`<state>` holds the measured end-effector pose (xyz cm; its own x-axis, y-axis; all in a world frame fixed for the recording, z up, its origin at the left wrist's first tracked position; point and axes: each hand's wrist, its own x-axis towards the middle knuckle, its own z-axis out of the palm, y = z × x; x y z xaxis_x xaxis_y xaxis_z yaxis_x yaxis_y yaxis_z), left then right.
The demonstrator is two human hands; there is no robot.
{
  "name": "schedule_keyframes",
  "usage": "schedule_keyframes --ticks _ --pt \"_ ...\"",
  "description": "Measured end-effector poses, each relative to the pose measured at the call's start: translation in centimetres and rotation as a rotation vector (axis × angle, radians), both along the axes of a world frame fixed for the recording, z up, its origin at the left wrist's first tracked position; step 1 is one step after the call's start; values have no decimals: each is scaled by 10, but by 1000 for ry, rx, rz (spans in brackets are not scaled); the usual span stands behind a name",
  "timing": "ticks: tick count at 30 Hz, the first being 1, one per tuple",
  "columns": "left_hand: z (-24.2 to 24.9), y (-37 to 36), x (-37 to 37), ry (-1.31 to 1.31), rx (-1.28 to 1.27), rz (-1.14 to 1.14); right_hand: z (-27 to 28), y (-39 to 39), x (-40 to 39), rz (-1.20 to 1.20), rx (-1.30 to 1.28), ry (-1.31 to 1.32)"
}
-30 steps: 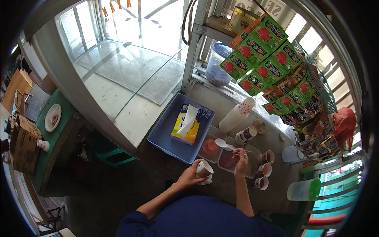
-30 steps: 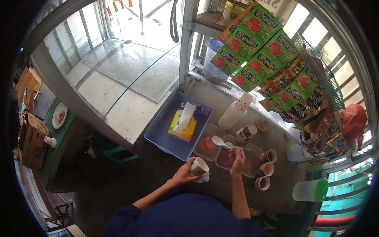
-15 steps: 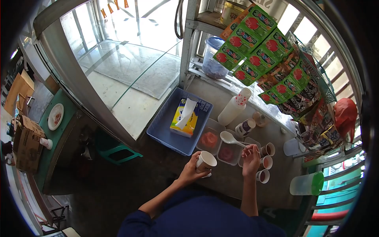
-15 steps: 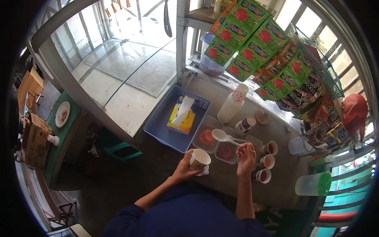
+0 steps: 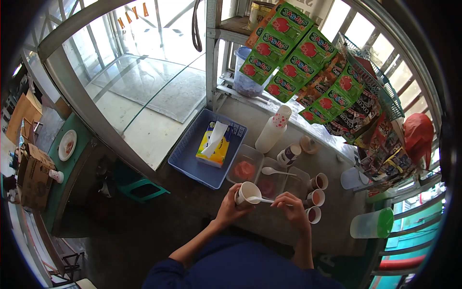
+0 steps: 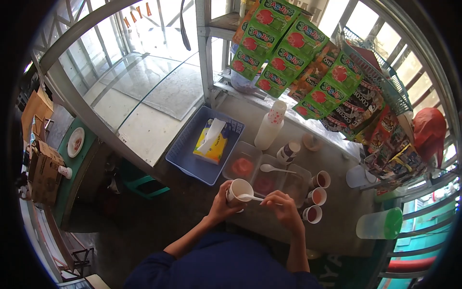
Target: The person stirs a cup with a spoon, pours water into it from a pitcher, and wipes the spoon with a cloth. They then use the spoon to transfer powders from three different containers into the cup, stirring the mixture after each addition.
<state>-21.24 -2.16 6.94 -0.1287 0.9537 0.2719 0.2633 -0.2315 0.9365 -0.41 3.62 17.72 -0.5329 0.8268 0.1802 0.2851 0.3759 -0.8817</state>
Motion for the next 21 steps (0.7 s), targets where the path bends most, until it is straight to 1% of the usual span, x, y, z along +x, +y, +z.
schedule_keyframes --ticks 3,5,6,8,9,11,12,14,15,18,19,21 --pt "-9 0 2 28 0 19 -4 3 -1 73 -27 39" --pt "-11 -5 -3 38 -14 43 -27 17 4 -137 -194 296" --pt "-12 -7 -6 23 -56 35 -38 27 0 -123 -201 296" --pt "-14 -14 -13 5 -99 35 -62 51 -12 -386 -68 301" --pt "-14 -18 -18 7 -119 32 -77 60 -20 -378 -70 301" --pt "-20 -25 -26 10 -141 33 -108 75 -36 -498 -103 179" --pt "-27 -27 -30 23 -158 19 -121 78 -42 -493 -108 180" --pt "-30 -29 -37 38 -176 8 -128 77 -61 -540 -9 52" --pt "-30 -30 -40 55 -176 -14 -130 74 -65 -569 -1 -18" --pt "-24 -29 -49 94 -183 -49 -157 73 -65 -616 62 -7" --pt "-22 -28 -52 112 -189 -68 -158 71 -66 -612 62 -4" --pt "-21 -25 -57 113 -190 -84 -157 68 -67 -647 -53 -7"
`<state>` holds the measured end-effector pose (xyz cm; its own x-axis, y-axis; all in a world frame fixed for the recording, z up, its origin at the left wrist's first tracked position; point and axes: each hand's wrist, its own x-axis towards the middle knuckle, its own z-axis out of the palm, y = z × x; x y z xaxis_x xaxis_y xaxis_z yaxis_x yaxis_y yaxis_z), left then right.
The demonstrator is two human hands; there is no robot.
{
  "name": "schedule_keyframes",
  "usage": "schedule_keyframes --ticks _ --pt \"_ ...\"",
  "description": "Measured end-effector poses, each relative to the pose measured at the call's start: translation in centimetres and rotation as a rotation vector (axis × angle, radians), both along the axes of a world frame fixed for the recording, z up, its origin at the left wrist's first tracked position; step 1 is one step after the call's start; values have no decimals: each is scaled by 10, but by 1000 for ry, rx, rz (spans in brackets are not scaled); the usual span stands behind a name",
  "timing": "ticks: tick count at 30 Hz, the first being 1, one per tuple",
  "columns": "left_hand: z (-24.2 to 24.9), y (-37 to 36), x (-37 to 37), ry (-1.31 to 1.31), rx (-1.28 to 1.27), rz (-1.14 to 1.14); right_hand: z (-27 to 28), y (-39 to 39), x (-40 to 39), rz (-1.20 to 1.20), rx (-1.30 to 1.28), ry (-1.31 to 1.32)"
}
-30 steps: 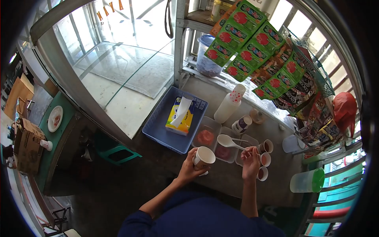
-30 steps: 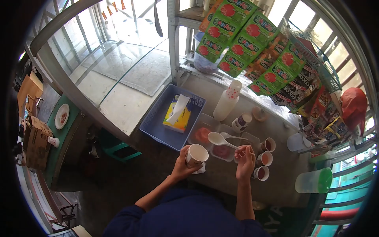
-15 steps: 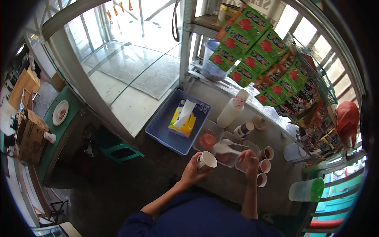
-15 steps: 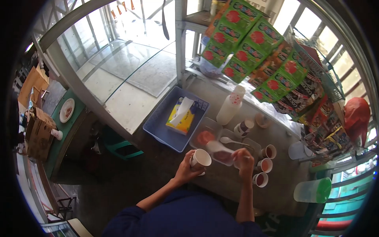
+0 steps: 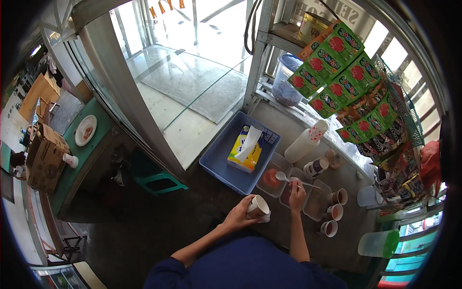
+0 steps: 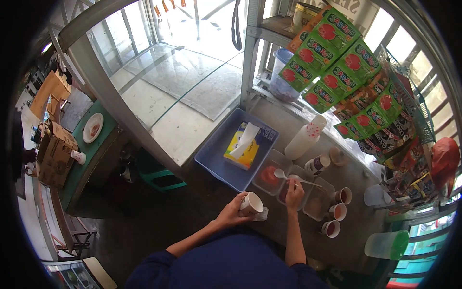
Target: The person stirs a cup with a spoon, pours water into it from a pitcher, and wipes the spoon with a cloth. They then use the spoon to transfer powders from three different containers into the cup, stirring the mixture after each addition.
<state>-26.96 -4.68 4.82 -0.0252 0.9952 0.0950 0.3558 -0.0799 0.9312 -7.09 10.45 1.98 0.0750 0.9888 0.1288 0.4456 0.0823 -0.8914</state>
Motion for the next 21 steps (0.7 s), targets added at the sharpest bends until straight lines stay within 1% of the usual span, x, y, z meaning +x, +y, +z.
schedule_keyframes --ticks 5,7,10,12,14,18,20,21 --pt "4 5 -11 18 -18 -26 -17 2 5 -41 -27 91" --pt "6 7 -15 16 -102 -48 -24 4 8 -46 -73 193" --pt "6 7 -20 22 -123 -55 -31 5 10 -41 -85 263" --pt "2 6 -20 27 -90 -49 -31 5 9 -44 -93 291" --pt "4 7 -22 31 -60 -46 -28 5 8 -80 -179 405" --pt "13 7 -28 28 -122 -56 -37 6 11 -78 -188 406" --pt "14 7 -28 27 -132 -68 -38 5 10 -38 -140 232" --pt "14 7 -29 45 -113 -70 -39 5 10 -47 -140 232"
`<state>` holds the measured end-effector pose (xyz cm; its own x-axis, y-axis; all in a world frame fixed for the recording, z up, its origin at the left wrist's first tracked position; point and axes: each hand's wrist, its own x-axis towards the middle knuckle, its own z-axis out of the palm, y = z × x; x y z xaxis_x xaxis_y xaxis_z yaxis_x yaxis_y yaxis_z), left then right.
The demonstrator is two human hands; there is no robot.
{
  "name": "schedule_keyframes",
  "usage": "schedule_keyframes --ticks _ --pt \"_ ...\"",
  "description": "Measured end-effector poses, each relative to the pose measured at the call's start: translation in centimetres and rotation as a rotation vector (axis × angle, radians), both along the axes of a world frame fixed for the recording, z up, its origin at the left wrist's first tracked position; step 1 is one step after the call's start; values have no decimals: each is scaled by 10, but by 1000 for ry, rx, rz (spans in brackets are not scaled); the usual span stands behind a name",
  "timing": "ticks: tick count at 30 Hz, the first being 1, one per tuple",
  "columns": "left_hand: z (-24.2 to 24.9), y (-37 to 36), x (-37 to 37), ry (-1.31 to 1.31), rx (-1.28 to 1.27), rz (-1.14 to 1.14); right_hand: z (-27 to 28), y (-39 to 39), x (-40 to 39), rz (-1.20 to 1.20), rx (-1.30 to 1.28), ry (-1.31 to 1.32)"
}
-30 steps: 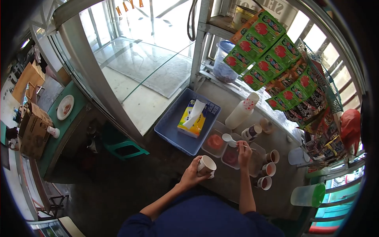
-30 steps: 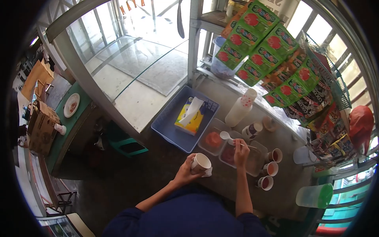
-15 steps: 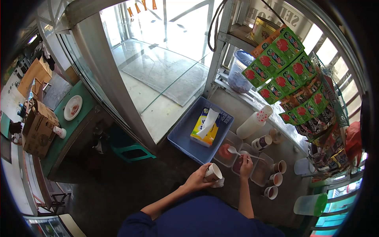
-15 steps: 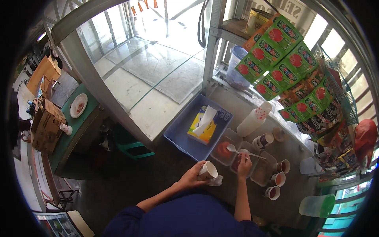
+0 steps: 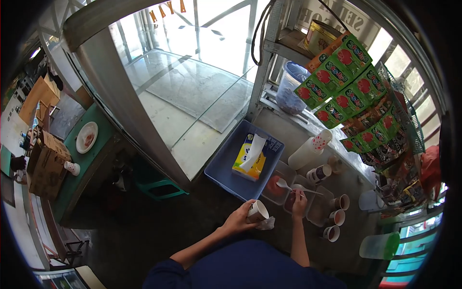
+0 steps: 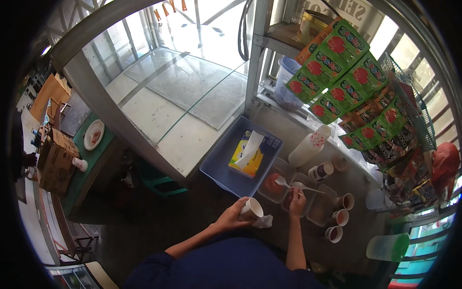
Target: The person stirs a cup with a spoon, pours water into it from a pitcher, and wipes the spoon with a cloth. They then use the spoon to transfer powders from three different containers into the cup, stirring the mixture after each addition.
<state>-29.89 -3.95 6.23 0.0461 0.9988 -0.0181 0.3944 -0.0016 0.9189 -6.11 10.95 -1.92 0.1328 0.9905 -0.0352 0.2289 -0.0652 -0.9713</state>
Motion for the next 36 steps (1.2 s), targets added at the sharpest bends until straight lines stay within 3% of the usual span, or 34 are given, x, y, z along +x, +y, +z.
schedule_keyframes --ticks 13,25,36 --pt "-11 -15 4 -36 74 37 13 -8 -8 -45 16 318" --pt "2 -40 8 -52 28 -29 32 -35 1 -37 109 351" --pt "-3 -75 25 -66 72 71 45 -56 1 -53 128 406"
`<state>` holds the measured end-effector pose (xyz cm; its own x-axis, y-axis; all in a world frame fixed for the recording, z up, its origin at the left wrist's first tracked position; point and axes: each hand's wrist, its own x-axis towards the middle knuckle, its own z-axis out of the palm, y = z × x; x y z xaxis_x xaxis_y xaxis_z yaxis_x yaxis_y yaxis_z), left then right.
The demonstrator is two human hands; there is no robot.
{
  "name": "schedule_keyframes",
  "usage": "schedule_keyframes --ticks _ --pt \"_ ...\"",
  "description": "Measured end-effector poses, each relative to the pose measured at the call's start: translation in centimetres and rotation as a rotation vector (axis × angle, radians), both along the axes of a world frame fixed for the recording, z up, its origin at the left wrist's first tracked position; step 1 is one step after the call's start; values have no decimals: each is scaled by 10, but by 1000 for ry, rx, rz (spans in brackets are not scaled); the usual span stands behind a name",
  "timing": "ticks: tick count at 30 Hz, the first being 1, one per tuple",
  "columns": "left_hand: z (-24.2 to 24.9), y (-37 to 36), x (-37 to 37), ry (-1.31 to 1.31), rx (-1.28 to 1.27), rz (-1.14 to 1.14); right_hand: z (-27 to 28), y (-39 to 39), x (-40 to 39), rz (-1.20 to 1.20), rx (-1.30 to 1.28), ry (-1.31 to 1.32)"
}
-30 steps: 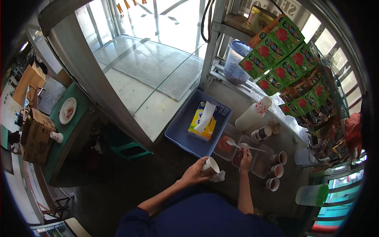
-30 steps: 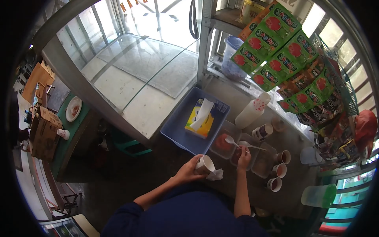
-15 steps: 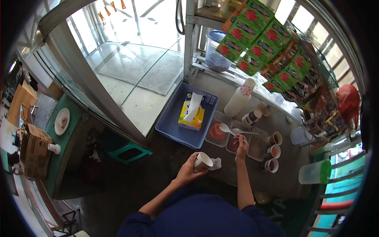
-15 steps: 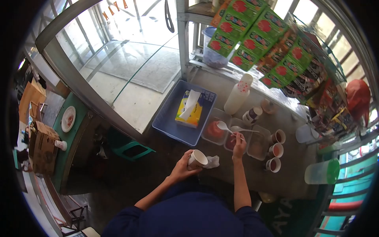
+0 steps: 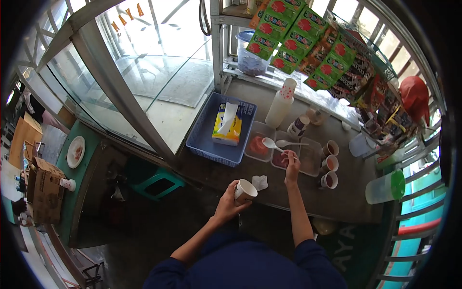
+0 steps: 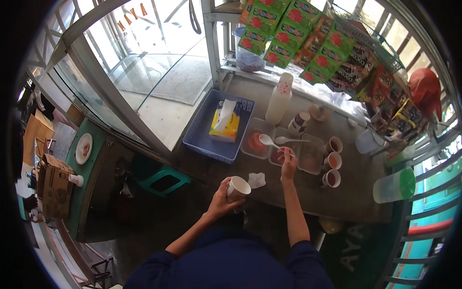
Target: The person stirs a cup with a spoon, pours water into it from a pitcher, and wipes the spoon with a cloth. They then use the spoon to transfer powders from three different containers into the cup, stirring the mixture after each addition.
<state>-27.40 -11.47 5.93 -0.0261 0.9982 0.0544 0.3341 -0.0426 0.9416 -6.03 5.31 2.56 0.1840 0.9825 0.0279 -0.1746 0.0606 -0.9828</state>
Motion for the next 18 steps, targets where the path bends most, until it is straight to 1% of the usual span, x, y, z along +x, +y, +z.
schedule_keyframes --ticks 5,8,10,13,14,18 --pt "-4 -6 0 74 44 13 0 -4 -3 -13 -3 2" --pt "1 -7 5 81 11 4 -20 11 -2 -79 39 -62" --pt "1 -5 8 81 -12 9 -31 26 -6 -35 70 -249" --pt "0 2 13 57 48 -12 -37 34 -9 -40 4 -301" --pt "-1 6 15 57 50 -8 -40 36 -8 -53 -28 -338" --pt "-5 19 18 53 20 29 -51 45 -5 -36 -84 -329"
